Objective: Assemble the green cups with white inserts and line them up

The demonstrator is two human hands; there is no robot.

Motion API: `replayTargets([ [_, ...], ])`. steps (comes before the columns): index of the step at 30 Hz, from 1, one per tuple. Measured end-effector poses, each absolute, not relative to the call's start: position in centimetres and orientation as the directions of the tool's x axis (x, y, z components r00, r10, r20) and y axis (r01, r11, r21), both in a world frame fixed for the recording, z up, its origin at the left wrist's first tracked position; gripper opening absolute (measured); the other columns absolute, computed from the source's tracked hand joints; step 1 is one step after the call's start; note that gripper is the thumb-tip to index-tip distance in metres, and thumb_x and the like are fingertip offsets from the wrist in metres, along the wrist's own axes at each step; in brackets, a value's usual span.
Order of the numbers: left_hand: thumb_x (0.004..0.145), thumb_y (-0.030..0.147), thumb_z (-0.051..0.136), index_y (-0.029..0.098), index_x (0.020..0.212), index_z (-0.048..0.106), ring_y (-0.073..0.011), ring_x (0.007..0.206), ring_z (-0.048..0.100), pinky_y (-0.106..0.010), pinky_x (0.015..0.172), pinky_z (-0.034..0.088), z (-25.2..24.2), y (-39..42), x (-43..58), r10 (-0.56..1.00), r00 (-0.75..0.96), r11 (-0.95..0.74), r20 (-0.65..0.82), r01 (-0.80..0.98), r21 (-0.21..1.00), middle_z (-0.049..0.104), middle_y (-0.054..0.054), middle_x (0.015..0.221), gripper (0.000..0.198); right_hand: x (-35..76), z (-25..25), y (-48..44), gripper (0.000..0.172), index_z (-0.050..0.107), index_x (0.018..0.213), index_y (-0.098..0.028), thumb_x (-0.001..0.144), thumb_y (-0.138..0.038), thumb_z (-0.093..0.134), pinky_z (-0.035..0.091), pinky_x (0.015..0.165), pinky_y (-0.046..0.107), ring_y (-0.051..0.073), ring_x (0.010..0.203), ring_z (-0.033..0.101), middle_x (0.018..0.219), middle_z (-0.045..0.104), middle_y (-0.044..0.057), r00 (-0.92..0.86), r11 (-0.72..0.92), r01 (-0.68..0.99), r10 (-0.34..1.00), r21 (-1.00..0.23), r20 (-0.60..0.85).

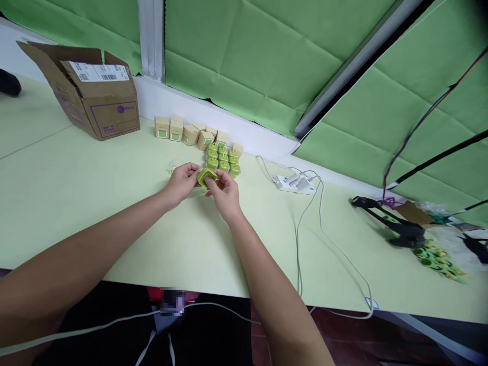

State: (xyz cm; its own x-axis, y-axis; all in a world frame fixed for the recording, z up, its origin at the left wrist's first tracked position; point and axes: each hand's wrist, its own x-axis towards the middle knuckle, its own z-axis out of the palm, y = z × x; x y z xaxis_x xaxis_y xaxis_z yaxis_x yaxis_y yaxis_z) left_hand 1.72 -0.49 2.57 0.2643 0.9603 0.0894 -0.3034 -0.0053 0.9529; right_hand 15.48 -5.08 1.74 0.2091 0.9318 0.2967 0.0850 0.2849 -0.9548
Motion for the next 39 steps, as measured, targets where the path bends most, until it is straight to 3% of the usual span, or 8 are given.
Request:
replayTargets([
  [7,0.075,0.041,0.085,0.017,0.082,0.065,-0.0147,0.078,0.064,-0.037,0.087,0.060,2.6,-0.6,1.8,0.953,0.292,0.017,0.084,-0.326,0.945,0.067,-0.002,0.079,0.032,15.4,1.8,-5.1,0.036,0.066,0.102,-0.020,0.079,-0.045,0.075,0.060,0.060,0.026,0.011,0.071,0.059,0.091,0.068,0.000,0.223,0.284,0.078,0.929,-0.956,0.294],
  [16,0.078,0.036,0.083,0.016,0.084,0.065,-0.0152,0.079,0.065,-0.038,0.086,0.061,2.5,-0.7,1.8,0.946,0.319,0.045,0.064,-0.322,0.946,0.068,-0.002,0.081,0.028,15.4,1.9,-5.1,0.032,0.065,0.098,-0.020,0.078,-0.042,0.074,0.056,0.055,0.023,0.010,0.066,0.057,0.088,0.066,0.000,0.234,0.254,0.049,0.937,-0.966,0.259],
  [20,0.083,0.033,0.077,0.016,0.088,0.065,-0.0143,0.074,0.065,-0.032,0.070,0.062,2.2,-0.5,1.8,0.943,0.313,-0.032,0.111,-0.247,0.969,0.067,-0.003,0.084,0.021,15.4,2.0,-5.1,0.028,0.064,0.091,-0.019,0.077,-0.041,0.074,0.053,0.052,0.022,0.009,0.063,0.055,0.078,0.062,-0.003,0.226,0.234,0.032,0.945,-0.972,0.235],
  [25,0.088,0.034,0.067,0.018,0.096,0.065,-0.0122,0.069,0.062,-0.021,0.051,0.049,2.1,0.1,1.4,0.951,0.172,-0.232,0.257,-0.154,0.960,0.068,-0.004,0.092,0.018,15.6,2.2,-4.8,0.023,0.061,0.091,-0.020,0.080,-0.037,0.071,0.053,0.051,0.023,0.009,0.058,0.054,0.073,0.061,-0.005,0.300,0.182,-0.020,0.939,-0.983,0.168],
  [32,0.088,0.028,0.062,0.020,0.120,0.069,-0.0195,0.101,0.064,-0.028,0.075,0.056,1.7,-0.5,1.0,0.818,0.360,-0.465,0.449,-0.046,0.884,0.068,-0.010,0.123,0.033,15.9,1.8,-4.5,0.018,0.057,0.091,-0.021,0.082,-0.032,0.067,0.054,0.053,0.024,0.010,0.058,0.056,0.071,0.060,-0.005,0.337,0.114,0.016,0.935,-0.993,0.112],
  [35,0.090,0.027,0.061,0.020,0.122,0.069,-0.0202,0.103,0.064,-0.030,0.080,0.056,1.4,-0.7,1.0,0.797,0.380,-0.496,0.470,-0.032,0.868,0.068,-0.010,0.124,0.034,15.9,1.4,-4.6,0.017,0.057,0.091,-0.021,0.083,-0.033,0.065,0.050,0.054,0.024,0.010,0.060,0.054,0.073,0.058,-0.005,0.356,0.154,0.125,0.915,-0.980,0.189],
  [39,0.088,0.030,0.066,0.018,0.116,0.069,-0.0191,0.094,0.066,-0.032,0.081,0.058,1.4,-0.8,1.3,0.844,0.334,-0.414,0.419,-0.091,0.906,0.071,-0.010,0.113,0.031,16.0,1.2,-5.0,0.018,0.058,0.091,-0.022,0.087,-0.038,0.065,0.043,0.058,0.024,0.010,0.061,0.049,0.076,0.059,-0.005,0.343,0.237,0.366,0.865,-0.900,0.367],
])
